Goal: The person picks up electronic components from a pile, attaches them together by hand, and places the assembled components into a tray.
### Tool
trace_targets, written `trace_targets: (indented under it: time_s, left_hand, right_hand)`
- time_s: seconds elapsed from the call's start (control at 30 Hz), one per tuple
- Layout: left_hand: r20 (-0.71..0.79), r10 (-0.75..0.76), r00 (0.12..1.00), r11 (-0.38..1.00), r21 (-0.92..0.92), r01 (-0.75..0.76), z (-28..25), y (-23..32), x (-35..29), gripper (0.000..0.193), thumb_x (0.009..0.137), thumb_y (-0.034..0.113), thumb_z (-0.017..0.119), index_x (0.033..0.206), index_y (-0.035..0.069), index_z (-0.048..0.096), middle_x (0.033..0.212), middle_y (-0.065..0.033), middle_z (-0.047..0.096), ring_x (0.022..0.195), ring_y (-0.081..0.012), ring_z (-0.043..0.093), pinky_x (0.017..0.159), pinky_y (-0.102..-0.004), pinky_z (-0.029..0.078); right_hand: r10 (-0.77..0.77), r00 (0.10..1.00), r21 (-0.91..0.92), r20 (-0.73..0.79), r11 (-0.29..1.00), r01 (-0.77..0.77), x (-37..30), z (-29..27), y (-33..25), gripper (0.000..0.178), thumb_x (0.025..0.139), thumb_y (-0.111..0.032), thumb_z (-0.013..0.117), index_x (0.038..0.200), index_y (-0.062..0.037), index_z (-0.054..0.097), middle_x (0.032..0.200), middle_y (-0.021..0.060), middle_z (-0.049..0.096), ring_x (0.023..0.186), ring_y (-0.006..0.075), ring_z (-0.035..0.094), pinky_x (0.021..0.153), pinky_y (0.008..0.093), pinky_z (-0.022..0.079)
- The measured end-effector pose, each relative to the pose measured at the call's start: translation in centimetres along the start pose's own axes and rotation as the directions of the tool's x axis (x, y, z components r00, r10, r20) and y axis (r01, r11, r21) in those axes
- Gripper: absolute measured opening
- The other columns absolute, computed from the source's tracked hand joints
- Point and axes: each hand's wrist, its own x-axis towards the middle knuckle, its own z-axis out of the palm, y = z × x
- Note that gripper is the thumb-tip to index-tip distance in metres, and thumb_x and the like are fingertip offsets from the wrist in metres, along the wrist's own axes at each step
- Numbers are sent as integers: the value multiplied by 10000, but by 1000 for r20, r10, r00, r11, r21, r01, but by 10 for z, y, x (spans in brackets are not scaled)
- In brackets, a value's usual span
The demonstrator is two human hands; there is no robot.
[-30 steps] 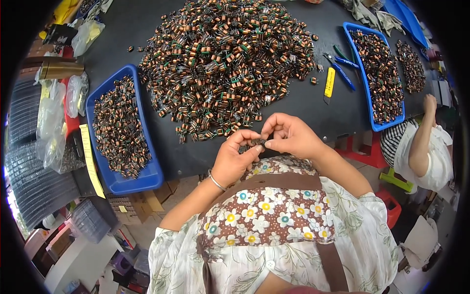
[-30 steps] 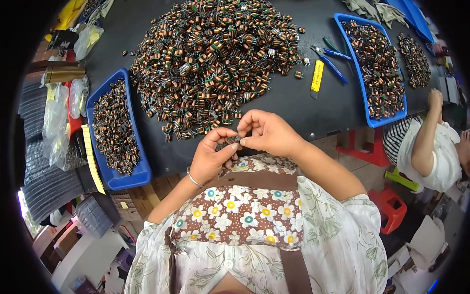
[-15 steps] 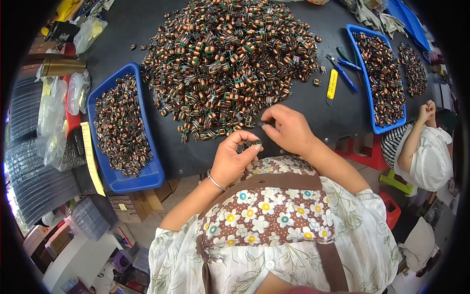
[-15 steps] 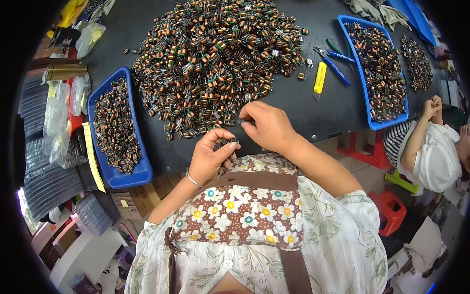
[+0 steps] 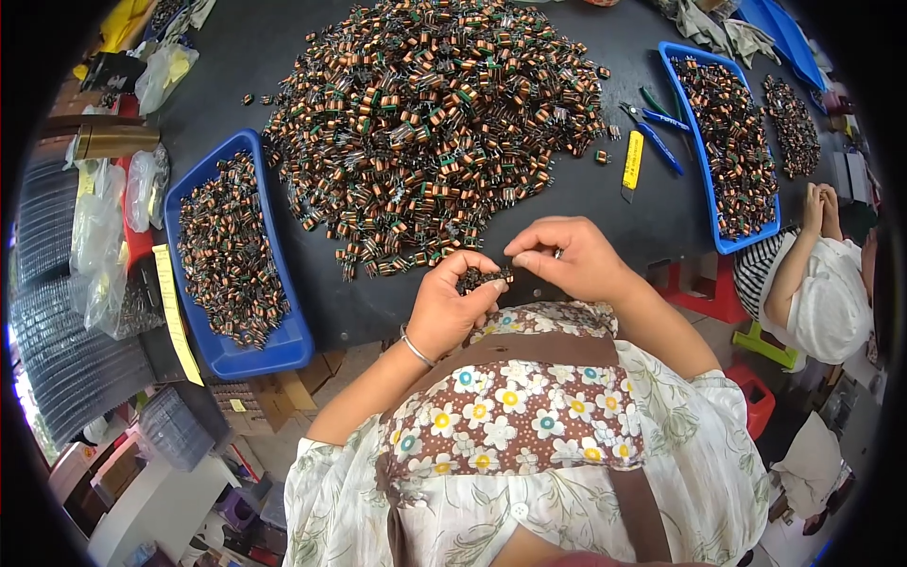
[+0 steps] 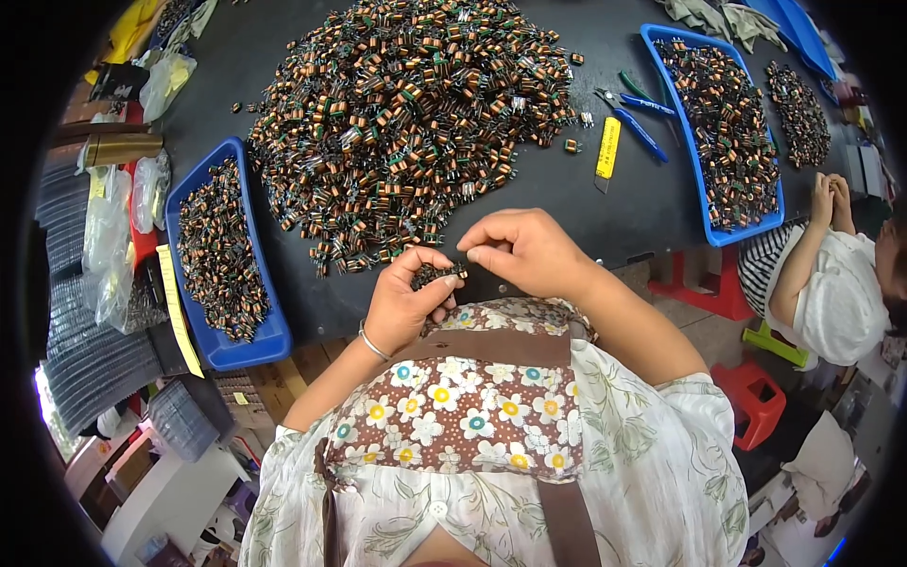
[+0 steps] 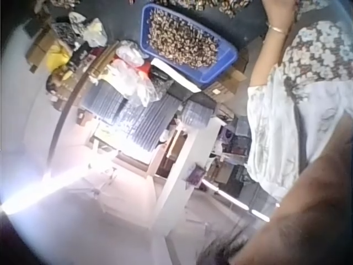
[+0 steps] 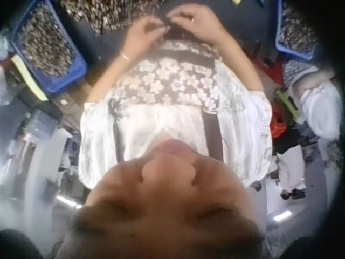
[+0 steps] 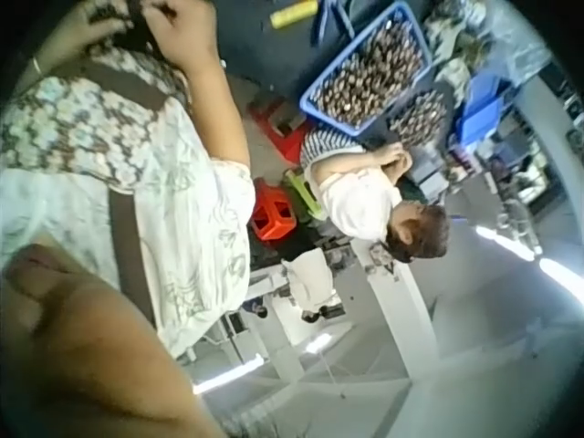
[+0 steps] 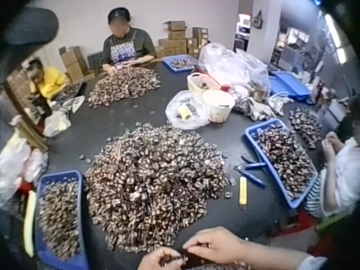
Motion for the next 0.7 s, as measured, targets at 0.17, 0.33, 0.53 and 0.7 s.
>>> trace_targets:
  time_s: [0.17, 0.33, 0.53, 0.7]
  left_hand:
    - [-18, 2, 1000, 999, -49, -3, 0, -2, 0, 128, 804, 45, 622, 901, 52, 539, 650, -20, 568, 462, -36, 475, 402, -171, 353]
    - [0, 5, 1000, 999, -36, -5, -3, -2, 1, 122, 801, 38, 620, 890, 54, 538, 645, -20, 567, 466, -34, 472, 405, -174, 353]
    - [96, -42, 995, 998, -41, 46, -5, -3, 6, 107, 801, 31, 609, 875, 46, 532, 692, -55, 581, 519, -53, 501, 431, -180, 381]
    - [483, 64, 873, 838, -501, 215, -7, -8, 10, 154, 803, 41, 561, 950, 1, 532, 899, -182, 588, 741, -198, 594, 571, -255, 477]
  right_hand:
    - [-207, 909, -445, -361, 895, 27, 14, -13, 12, 177, 749, -54, 650, 926, -47, 636, 868, 49, 589, 568, 134, 504, 566, 252, 435]
    - [-177, 900, -564, -398, 821, -88, 21, -12, 18, 277, 706, -45, 675, 970, -85, 602, 994, 31, 535, 573, 169, 515, 567, 297, 452]
    - [-161, 943, -532, -291, 846, -20, 1, -7, 19, 245, 695, -29, 680, 918, -74, 591, 940, 36, 536, 595, 173, 538, 566, 299, 455]
    - [-76, 944, -199, -322, 980, 11, -14, -17, 26, 194, 737, 31, 610, 923, -25, 621, 948, 68, 563, 536, 68, 444, 531, 209, 389]
